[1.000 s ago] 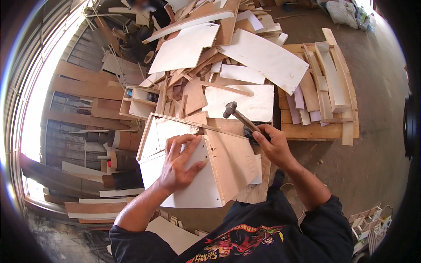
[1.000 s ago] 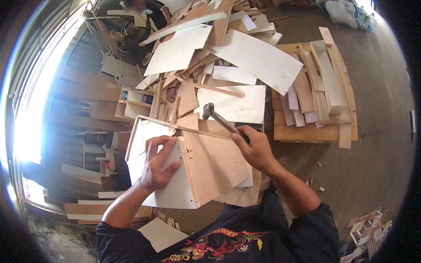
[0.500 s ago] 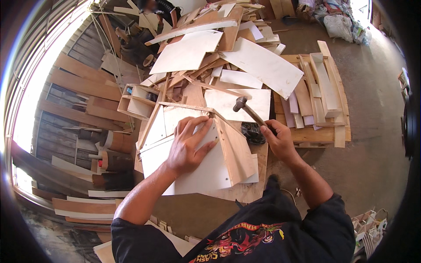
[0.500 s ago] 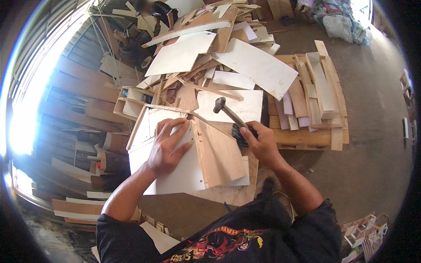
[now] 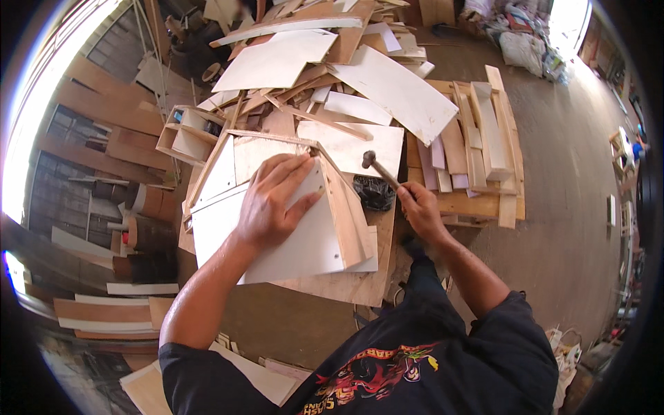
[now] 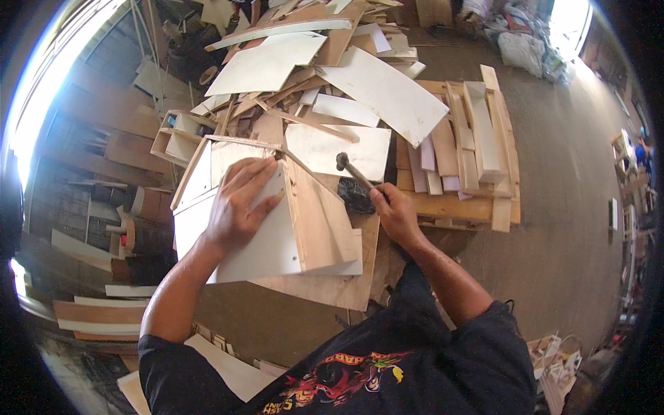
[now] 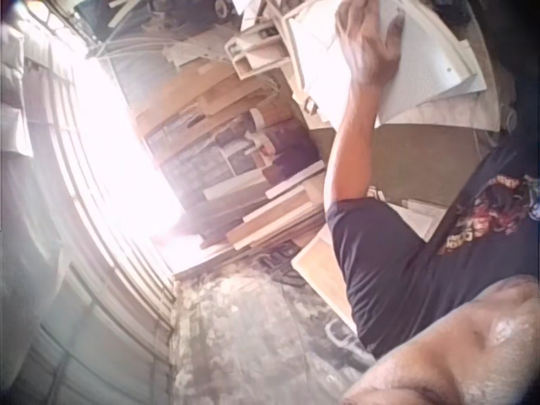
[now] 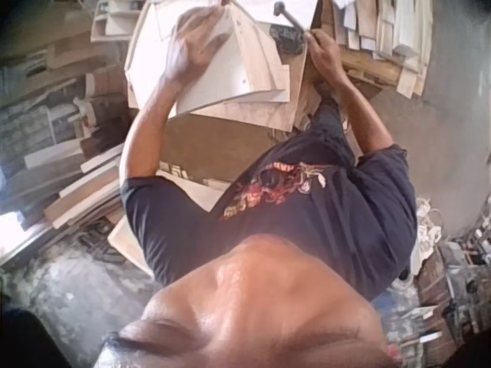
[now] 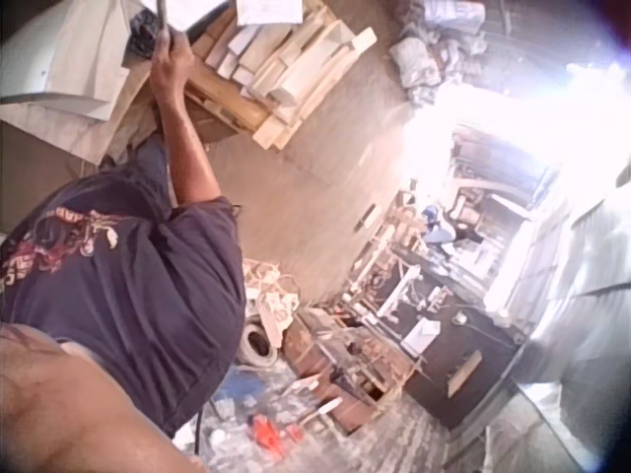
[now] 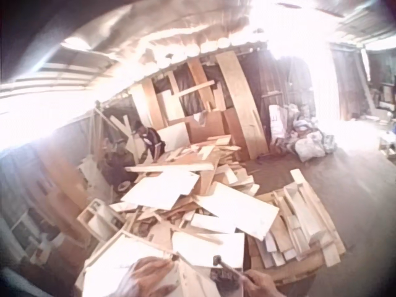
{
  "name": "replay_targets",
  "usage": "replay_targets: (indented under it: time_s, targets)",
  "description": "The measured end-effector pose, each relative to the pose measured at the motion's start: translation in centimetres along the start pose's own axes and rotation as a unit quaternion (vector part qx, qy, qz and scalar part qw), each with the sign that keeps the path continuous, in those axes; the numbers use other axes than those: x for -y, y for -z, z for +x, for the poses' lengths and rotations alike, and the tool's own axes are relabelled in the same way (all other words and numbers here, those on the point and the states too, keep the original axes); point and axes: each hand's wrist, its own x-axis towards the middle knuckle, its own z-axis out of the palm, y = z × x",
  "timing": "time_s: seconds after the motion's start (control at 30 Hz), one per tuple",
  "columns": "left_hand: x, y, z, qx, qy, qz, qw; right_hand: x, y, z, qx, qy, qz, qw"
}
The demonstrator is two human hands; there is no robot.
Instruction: The person assembles a small wooden house model by positioning a roof piece and securing it with nails and a hammer.
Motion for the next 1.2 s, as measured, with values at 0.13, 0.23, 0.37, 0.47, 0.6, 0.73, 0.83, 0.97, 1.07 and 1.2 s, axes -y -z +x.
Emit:
replay_targets:
  time_s: [0.13,0.23,0.37,0.47,0.6,0.73,0.83,0.97,1.07,1.2]
  targets:
    - [-0.9,0.7,-1.2,-0.035,0.059,0.039,0.997,-2.4,-2.1,4.2,0.019,0.038,-0.081,0.996]
    - [-1.6,1.3,-1.8,-0.029,0.090,0.098,0.991,-3.9,-3.3,7.9,0.057,0.032,-0.098,0.993]
    - [-4.2,1.2,-1.8,0.005,0.185,0.131,0.974,-8.2,-4.1,13.0,0.114,0.056,-0.163,0.978]
    - [-6.3,0.7,-1.4,0.015,0.260,0.124,0.957,-12.1,-5.5,16.2,0.133,0.105,-0.257,0.951]
    - [-9.5,0.7,-0.1,0.045,0.362,0.082,0.928,-15.9,-6.8,19.6,0.174,0.129,-0.311,0.925]
    - [-11.3,0.9,1.4,0.053,0.412,0.060,0.908,-17.0,-7.5,21.6,0.201,0.162,-0.345,0.902]
    - [-11.4,0.6,2.2,0.041,0.418,0.071,0.905,-18.7,-8.1,22.9,0.191,0.175,-0.351,0.900]
    - [-11.4,0.1,3.3,0.038,0.422,0.063,0.903,-20.2,-8.3,24.1,0.181,0.217,-0.379,0.881]
    - [-11.6,-0.4,3.2,0.041,0.423,0.058,0.903,-19.6,-8.1,24.0,0.187,0.221,-0.414,0.863]
    - [-11.9,-0.5,3.3,0.052,0.425,0.072,0.901,-19.2,-8.0,24.2,0.197,0.209,-0.436,0.853]
